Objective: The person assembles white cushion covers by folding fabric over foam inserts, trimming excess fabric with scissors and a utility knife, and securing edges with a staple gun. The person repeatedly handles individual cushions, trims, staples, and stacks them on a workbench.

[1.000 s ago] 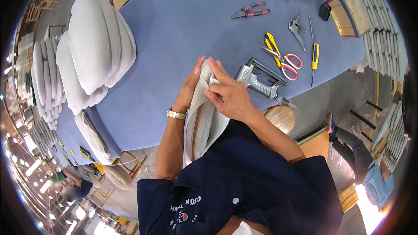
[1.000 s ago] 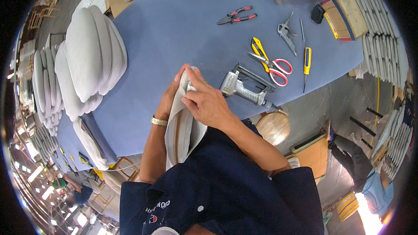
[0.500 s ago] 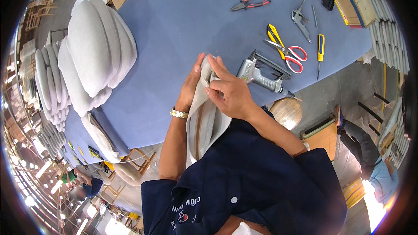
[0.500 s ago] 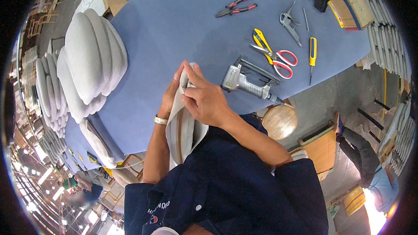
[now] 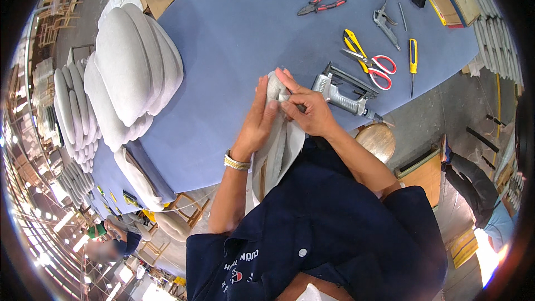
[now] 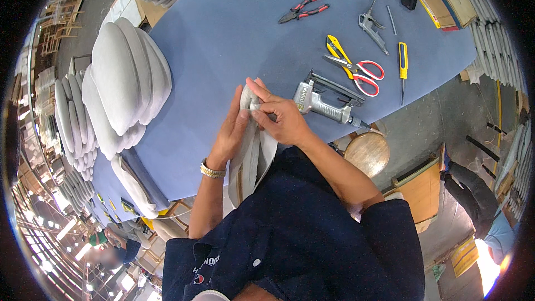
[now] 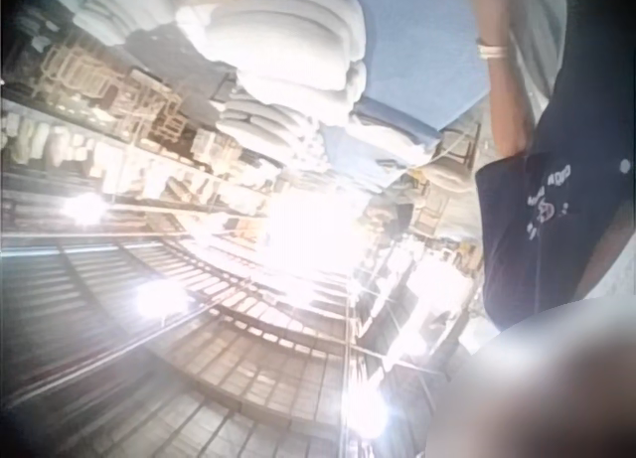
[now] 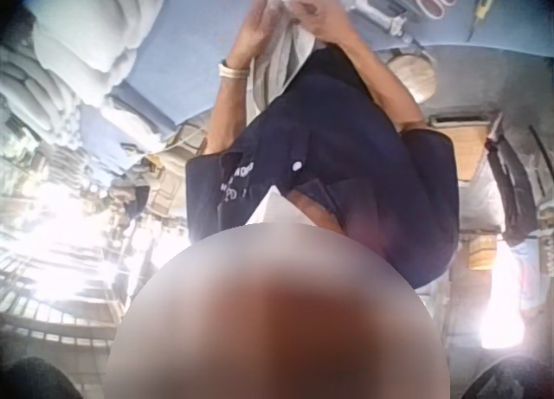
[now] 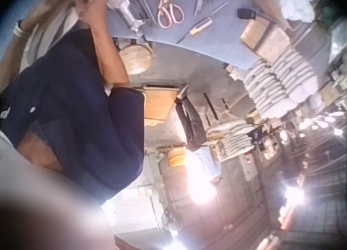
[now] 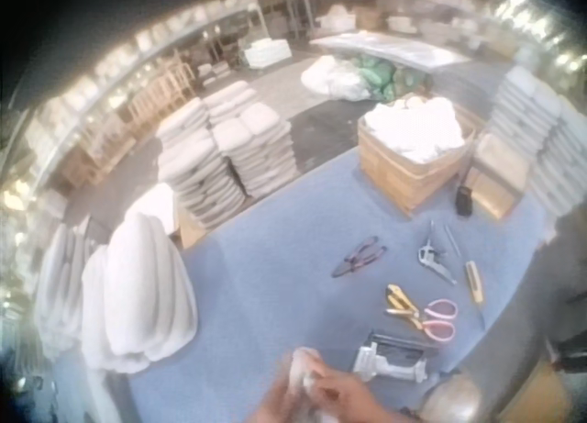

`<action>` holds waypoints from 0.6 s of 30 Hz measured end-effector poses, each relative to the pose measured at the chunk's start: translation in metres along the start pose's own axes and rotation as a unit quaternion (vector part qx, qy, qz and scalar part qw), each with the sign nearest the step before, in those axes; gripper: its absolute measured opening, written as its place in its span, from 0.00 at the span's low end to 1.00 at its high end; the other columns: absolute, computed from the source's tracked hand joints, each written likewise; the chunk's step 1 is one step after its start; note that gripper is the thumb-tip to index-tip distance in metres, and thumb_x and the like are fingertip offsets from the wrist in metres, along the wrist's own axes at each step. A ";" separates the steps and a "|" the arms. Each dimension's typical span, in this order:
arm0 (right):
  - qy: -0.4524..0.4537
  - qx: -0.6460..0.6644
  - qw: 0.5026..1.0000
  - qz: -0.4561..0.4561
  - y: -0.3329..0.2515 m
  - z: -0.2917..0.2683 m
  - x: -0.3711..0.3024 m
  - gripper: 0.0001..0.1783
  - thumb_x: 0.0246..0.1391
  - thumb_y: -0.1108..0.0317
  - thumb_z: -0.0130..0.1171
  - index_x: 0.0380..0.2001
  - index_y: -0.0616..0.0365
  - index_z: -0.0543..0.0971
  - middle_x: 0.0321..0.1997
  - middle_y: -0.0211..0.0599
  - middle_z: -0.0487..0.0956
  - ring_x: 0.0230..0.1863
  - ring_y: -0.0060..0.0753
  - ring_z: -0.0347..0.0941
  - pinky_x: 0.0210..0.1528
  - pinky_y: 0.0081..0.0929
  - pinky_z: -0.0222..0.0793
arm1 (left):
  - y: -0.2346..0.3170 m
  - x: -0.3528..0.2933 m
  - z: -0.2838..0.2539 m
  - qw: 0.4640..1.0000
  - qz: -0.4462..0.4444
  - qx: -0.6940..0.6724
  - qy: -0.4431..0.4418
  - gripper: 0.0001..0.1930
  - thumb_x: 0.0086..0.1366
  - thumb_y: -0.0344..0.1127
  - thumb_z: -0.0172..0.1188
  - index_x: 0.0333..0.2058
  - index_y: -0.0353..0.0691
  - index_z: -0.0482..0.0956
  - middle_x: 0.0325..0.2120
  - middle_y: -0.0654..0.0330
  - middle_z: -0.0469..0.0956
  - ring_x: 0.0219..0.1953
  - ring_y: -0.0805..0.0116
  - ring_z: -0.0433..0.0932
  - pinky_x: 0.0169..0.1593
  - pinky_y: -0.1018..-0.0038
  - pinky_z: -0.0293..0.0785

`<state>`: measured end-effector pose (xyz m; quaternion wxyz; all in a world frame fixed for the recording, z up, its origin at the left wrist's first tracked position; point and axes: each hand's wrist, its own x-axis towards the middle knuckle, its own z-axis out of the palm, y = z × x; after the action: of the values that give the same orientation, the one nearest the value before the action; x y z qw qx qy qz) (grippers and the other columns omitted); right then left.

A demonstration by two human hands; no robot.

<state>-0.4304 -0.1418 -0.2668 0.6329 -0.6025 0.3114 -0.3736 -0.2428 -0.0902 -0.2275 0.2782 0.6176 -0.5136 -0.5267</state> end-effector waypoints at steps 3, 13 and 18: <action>0.004 0.004 1.000 -0.017 0.008 -0.004 -0.001 0.14 0.64 0.73 0.62 0.23 0.67 0.78 0.79 0.50 0.62 0.82 0.52 0.50 0.73 0.37 0.61 | 0.007 -0.001 0.007 0.998 -0.004 0.061 0.008 0.40 0.80 0.53 0.45 0.75 0.28 0.45 0.76 0.33 0.46 0.79 0.39 0.43 0.78 0.57 0.46; 0.016 0.032 0.999 -0.016 0.015 -0.011 -0.002 0.11 0.64 0.74 0.58 0.27 0.68 0.81 0.78 0.51 0.64 0.81 0.53 0.53 0.71 0.38 0.63 | 0.018 0.007 0.018 0.994 -0.044 0.102 0.022 0.37 0.78 0.43 0.52 0.74 0.27 0.47 0.72 0.30 0.54 0.74 0.31 0.54 0.76 0.53 0.54; 0.030 0.024 0.999 -0.008 0.007 -0.022 -0.008 0.07 0.62 0.73 0.61 0.30 0.64 0.82 0.73 0.50 0.71 0.76 0.48 0.64 0.65 0.35 0.69 | 0.013 0.005 0.029 0.979 0.022 0.195 0.060 0.37 0.74 0.38 0.57 0.73 0.30 0.50 0.69 0.31 0.60 0.70 0.32 0.62 0.70 0.50 0.65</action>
<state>-0.4521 -0.1468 -0.2757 0.6347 -0.5780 0.3166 -0.4035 -0.2748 -0.0934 -0.2265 0.1939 0.6790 -0.6025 -0.3721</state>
